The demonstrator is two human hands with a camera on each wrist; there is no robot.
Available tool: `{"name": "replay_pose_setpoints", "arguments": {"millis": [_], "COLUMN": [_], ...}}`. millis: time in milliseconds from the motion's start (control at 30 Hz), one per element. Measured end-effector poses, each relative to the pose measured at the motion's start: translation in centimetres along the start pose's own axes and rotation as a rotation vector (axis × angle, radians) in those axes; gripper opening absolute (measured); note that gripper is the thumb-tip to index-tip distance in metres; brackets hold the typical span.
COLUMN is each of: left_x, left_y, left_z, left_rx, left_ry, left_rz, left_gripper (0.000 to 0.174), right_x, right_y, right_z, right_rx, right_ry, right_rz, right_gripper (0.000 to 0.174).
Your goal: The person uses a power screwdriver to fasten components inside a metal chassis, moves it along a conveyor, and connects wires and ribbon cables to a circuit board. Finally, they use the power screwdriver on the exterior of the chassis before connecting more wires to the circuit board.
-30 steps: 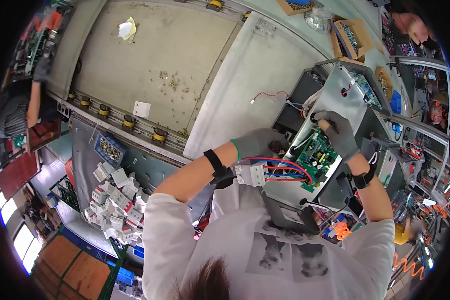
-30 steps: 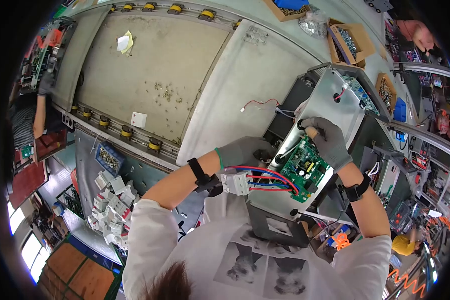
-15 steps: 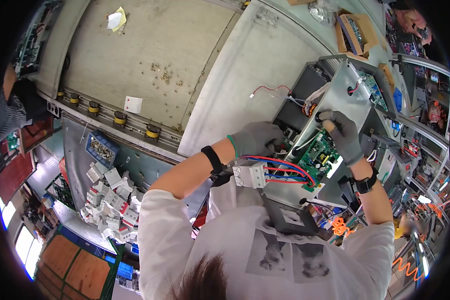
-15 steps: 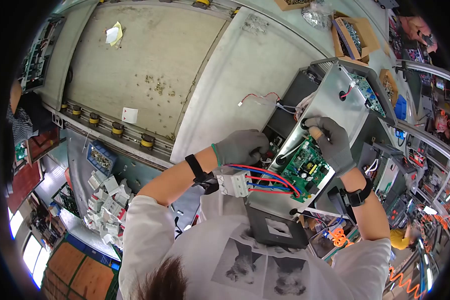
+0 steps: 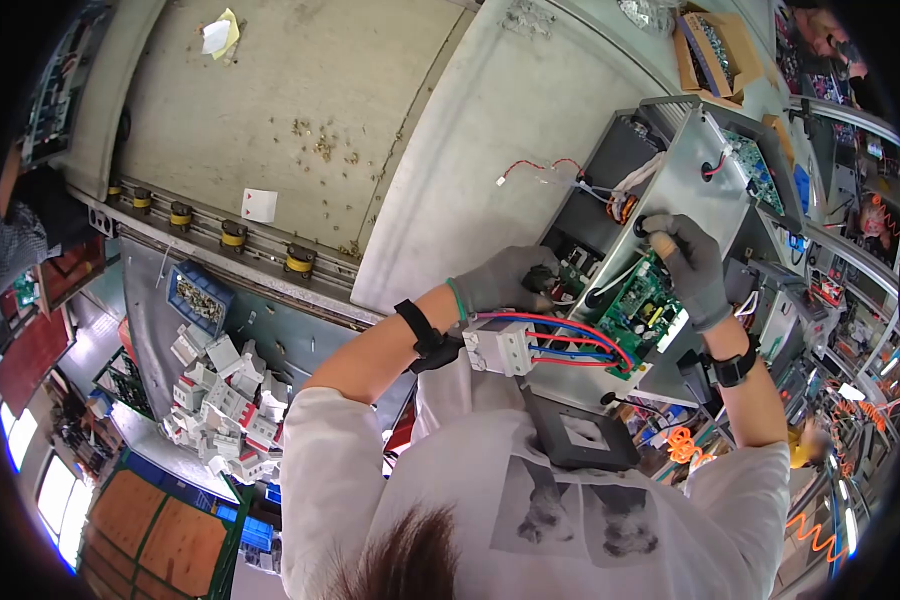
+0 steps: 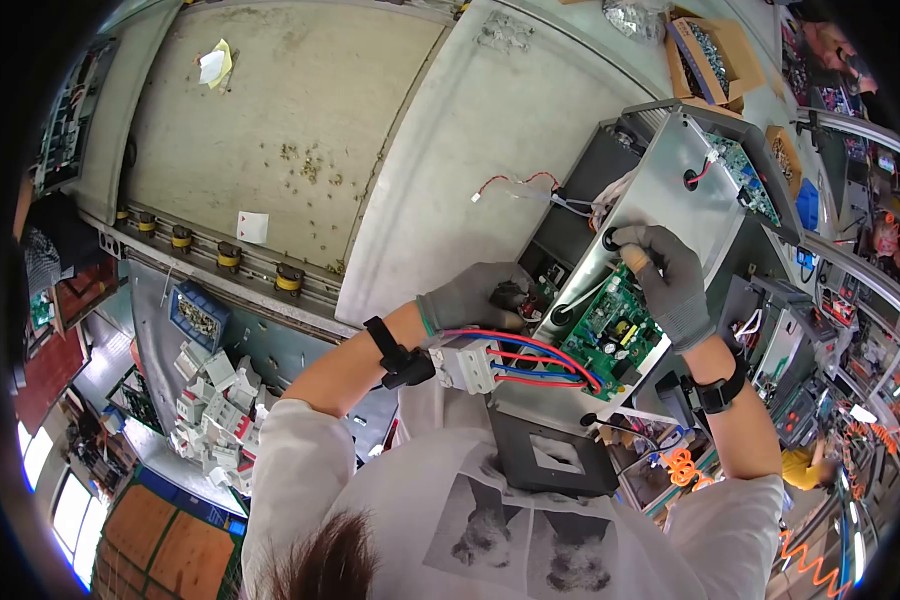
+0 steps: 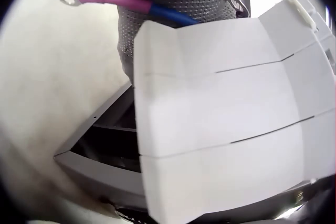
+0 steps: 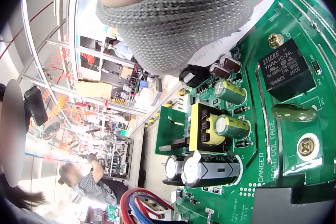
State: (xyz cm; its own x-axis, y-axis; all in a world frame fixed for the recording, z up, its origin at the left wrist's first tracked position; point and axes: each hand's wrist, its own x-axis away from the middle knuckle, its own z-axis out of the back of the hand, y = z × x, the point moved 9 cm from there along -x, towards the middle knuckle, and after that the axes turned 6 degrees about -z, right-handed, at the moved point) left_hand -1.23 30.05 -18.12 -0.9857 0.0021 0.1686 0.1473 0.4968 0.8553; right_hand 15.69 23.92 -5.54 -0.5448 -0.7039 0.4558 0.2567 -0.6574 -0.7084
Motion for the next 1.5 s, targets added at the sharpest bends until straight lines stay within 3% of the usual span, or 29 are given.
{"name": "replay_pose_setpoints", "arguments": {"millis": [67,167,200,267,300,367,500,767,867,1033,1100,1233,1333,1400,1500], "left_x": [-0.4,-0.8,-0.7,-0.5,-0.6,-0.4,-2.9,-4.6,-3.5,-2.1,-1.3,-1.0,-1.9,-2.2,-2.8], "left_y": [1.0,0.8,0.2,0.7,0.7,0.1,0.6,-0.3,0.8,3.6,4.4,3.3,1.4,4.2,3.6], "left_z": [0.1,0.3,0.5,1.0,0.9,3.0,3.3,2.0,1.2,1.1,2.4,2.8,2.9,1.9,1.4], "left_rx": [-0.294,-0.487,-0.485,-0.561,-0.553,-0.542,-0.541,-0.032,-0.204,-0.23,-0.431,-0.392,-0.319,-0.461,-0.559], "left_ry": [-0.017,-0.014,-0.017,0.061,0.059,0.26,0.313,0.097,-0.002,-0.043,0.101,0.169,0.114,0.029,-0.044], "left_rz": [0.0,-0.068,-0.066,-0.246,-0.244,-0.075,-0.125,-0.052,-0.17,-0.195,0.123,0.142,-0.019,-0.423,-0.366], "left_gripper": [0.025,0.031,0.031,0.029,0.029,0.028,0.028,0.023,0.025,0.023,0.024,0.026,0.03,0.033,0.033], "right_x": [0.0,0.0,0.0,0.0,0.1,0.0,-0.1,0.3,0.3,0.4,0.3,0.2,0.2,0.1,0.2], "right_y": [0.3,0.9,1.4,0.9,0.7,0.7,0.6,0.9,0.4,0.6,1.0,0.2,1.0,0.8,0.3], "right_z": [0.1,0.1,0.1,-0.1,-0.2,-0.1,-0.4,-0.2,-0.2,-0.2,-0.2,-0.1,-0.4,-0.5,-0.3], "right_rx": [0.013,0.017,0.006,-0.049,-0.108,-0.072,-0.042,-0.143,-0.144,-0.145,-0.13,-0.076,-0.179,-0.158,-0.083], "right_ry": [0.004,-0.005,-0.014,-0.039,-0.065,-0.077,-0.087,-0.026,-0.013,-0.023,-0.013,-0.018,-0.043,-0.043,-0.026], "right_rz": [-0.003,-0.051,-0.104,-0.113,-0.12,-0.129,-0.087,-0.115,-0.08,-0.113,-0.129,-0.073,-0.146,-0.133,-0.092], "right_gripper": [0.017,0.017,0.018,0.018,0.018,0.018,0.018,0.018,0.019,0.019,0.018,0.017,0.017,0.017,0.017]}}
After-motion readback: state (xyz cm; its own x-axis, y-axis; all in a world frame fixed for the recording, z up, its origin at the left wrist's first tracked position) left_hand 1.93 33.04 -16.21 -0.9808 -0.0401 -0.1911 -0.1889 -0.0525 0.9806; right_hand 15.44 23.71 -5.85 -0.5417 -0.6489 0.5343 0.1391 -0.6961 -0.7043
